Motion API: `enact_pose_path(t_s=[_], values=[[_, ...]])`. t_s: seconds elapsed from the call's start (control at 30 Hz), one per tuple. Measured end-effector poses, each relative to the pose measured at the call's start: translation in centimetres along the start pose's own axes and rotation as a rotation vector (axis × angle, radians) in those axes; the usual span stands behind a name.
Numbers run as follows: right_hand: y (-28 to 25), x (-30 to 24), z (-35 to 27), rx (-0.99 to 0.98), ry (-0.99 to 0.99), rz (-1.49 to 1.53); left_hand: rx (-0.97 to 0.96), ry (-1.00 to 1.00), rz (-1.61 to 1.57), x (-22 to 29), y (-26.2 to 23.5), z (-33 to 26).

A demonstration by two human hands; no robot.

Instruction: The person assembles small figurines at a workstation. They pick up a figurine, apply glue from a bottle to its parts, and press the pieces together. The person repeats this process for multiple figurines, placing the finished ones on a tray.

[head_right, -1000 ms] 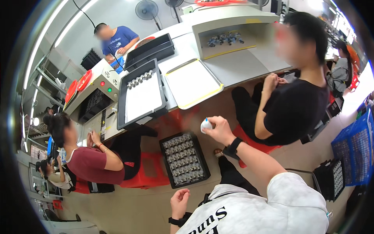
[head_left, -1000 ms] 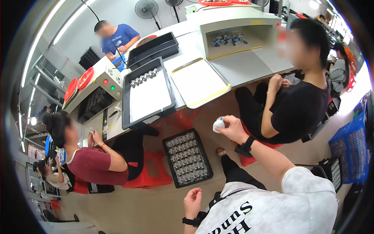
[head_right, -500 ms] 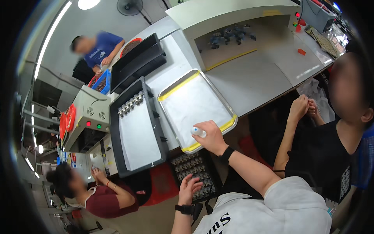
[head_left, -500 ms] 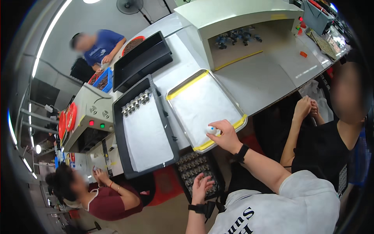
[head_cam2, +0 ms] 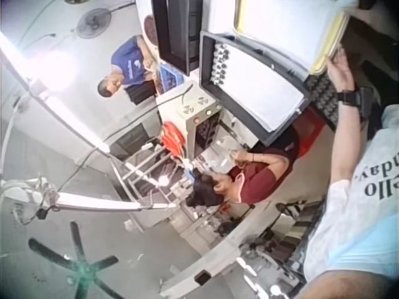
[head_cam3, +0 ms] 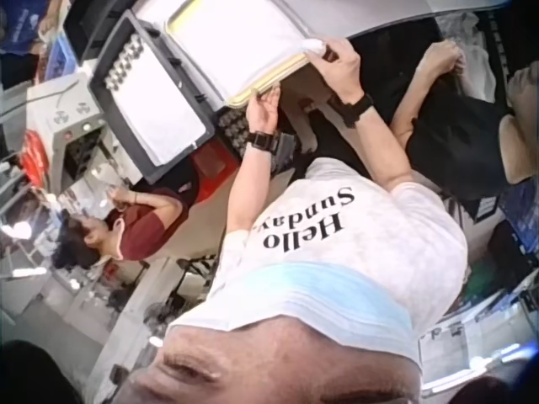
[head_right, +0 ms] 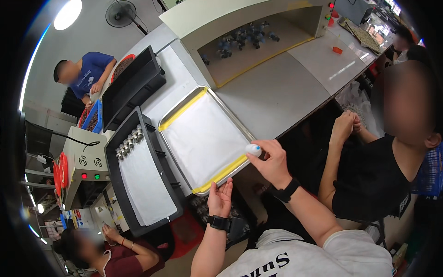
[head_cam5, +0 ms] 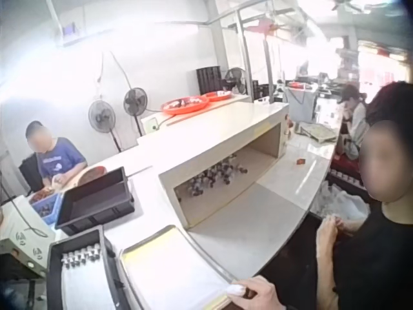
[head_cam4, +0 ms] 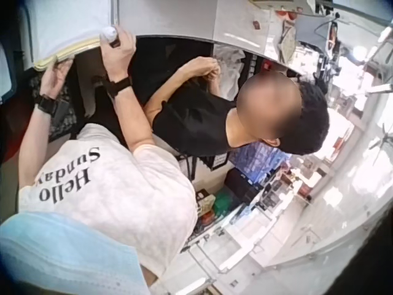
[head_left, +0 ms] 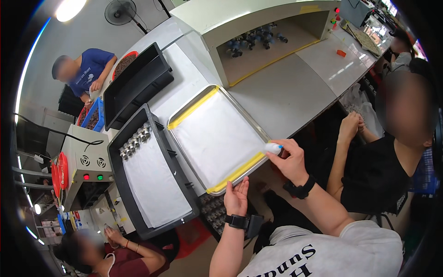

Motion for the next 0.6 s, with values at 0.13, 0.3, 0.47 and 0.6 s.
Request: enact_pose_path(t_s=[0.13, 0.3, 0.47, 0.6], values=[[-0.5, 2.0, 0.7, 0.04, 0.037, -0.02, 0.024, 0.046, 0.034, 3.0, 0.3, 1.8], [1.5, 3.9, 1.6, -0.031, 0.095, -0.025, 0.026, 0.071, 0.075, 6.5, -0.3, 5.9], [3.6, 5.9, 2.8, -0.032, 0.084, -0.024, 0.056, 0.111, 0.058, 9.0, -0.1, 9.4], [4.5, 5.3, 4.4, -0.036, 0.031, -0.067, 0.037, 0.175, 0.014, 11.0, 0.9, 10.3]])
Point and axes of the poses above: each hand's wrist, its own z-axis towards the middle knuckle, its own y-axis out of the palm, x = y × z, the point moved 9 cm from there along z, towards the middle knuckle, and after that the axes turned 13 degrees about -x, right-handed, at the moved point
